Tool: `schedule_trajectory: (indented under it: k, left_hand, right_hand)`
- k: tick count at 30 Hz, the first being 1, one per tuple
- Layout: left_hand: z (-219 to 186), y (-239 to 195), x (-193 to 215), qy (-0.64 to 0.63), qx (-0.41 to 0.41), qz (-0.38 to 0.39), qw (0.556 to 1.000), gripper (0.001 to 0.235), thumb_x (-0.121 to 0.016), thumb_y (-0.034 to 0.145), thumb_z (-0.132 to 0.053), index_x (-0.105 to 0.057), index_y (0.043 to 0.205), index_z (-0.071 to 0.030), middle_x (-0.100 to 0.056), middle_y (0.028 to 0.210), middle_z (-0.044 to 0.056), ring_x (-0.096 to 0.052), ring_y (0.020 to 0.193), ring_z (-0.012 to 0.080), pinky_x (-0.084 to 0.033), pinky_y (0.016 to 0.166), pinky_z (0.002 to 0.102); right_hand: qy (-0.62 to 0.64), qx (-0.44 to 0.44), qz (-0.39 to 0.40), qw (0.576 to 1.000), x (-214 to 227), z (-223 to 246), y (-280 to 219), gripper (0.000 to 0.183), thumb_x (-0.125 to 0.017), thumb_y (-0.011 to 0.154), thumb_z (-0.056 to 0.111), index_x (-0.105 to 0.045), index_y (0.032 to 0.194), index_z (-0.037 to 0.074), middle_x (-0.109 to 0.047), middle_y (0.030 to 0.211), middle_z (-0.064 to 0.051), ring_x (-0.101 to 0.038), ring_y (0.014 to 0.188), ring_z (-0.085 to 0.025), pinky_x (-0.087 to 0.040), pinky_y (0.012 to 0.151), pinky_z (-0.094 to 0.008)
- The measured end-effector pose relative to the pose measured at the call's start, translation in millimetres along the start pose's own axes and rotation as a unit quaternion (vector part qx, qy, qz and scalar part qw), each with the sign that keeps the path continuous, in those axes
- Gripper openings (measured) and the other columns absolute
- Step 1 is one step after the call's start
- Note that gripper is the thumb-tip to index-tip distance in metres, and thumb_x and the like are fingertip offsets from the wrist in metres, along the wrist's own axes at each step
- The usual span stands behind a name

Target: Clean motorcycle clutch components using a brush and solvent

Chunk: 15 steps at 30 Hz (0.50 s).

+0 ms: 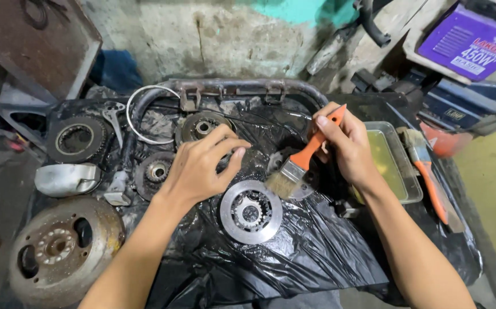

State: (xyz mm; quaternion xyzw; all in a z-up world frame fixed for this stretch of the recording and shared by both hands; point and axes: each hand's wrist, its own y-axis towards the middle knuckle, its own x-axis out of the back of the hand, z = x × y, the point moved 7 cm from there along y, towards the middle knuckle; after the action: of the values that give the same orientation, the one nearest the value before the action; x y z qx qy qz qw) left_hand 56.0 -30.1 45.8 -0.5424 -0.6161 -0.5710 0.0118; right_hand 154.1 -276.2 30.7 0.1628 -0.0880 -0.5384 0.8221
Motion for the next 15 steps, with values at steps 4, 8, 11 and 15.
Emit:
schedule_trajectory:
  k: [4, 8, 11, 15]
  left_hand:
    - [-1, -3, 3, 0.004, -0.002, 0.004, 1.000, 0.031, -0.054, 0.112, -0.032, -0.081, 0.105, -0.017, -0.072, 0.097, 0.001, -0.066, 0.053, 0.0288, -0.055, 0.053, 0.038]
    - [1, -3, 4, 0.010, -0.004, -0.005, 1.000, 0.028, -0.057, 0.111, -0.032, -0.080, 0.105, -0.017, -0.071, 0.098, 0.002, -0.069, 0.058, 0.0320, -0.056, 0.054, 0.040]
    - [2, -3, 1, -0.001, 0.000, -0.004, 1.000, 0.030, -0.056, 0.111, -0.032, -0.081, 0.105, -0.016, -0.072, 0.098, 0.003, -0.068, 0.055, 0.0301, -0.056, 0.053, 0.039]
    - [1, -3, 0, 0.005, 0.001, -0.008, 1.000, 0.028, -0.056, 0.112, -0.031, -0.080, 0.107, -0.017, -0.071, 0.099, 0.001, -0.071, 0.063, 0.0334, -0.059, 0.058, 0.041]
  right_hand:
    - [0.038, -0.013, 0.016, 0.999, 0, -9, -6, 0.026, -0.064, 0.110, 0.022, -0.063, 0.101, -0.001, -0.056, 0.068, -0.010, -0.051, 0.045, -0.013, -0.044, 0.041, -0.024]
    - [0.010, -0.019, 0.018, 1.000, -4, -8, -4, 0.025, -0.066, 0.109, 0.021, -0.065, 0.102, -0.003, -0.054, 0.068, -0.009, -0.052, 0.046, -0.014, -0.045, 0.039, -0.024]
    - [-0.003, -0.014, 0.014, 1.000, -3, -9, -3, 0.025, -0.065, 0.111, 0.022, -0.065, 0.103, -0.002, -0.053, 0.070, -0.008, -0.052, 0.049, -0.013, -0.045, 0.040, -0.024]
    - [-0.011, -0.008, 0.001, 1.000, -2, -13, -3, 0.024, -0.065, 0.112, 0.023, -0.064, 0.102, 0.001, -0.052, 0.070, -0.006, -0.053, 0.050, -0.012, -0.044, 0.040, -0.022]
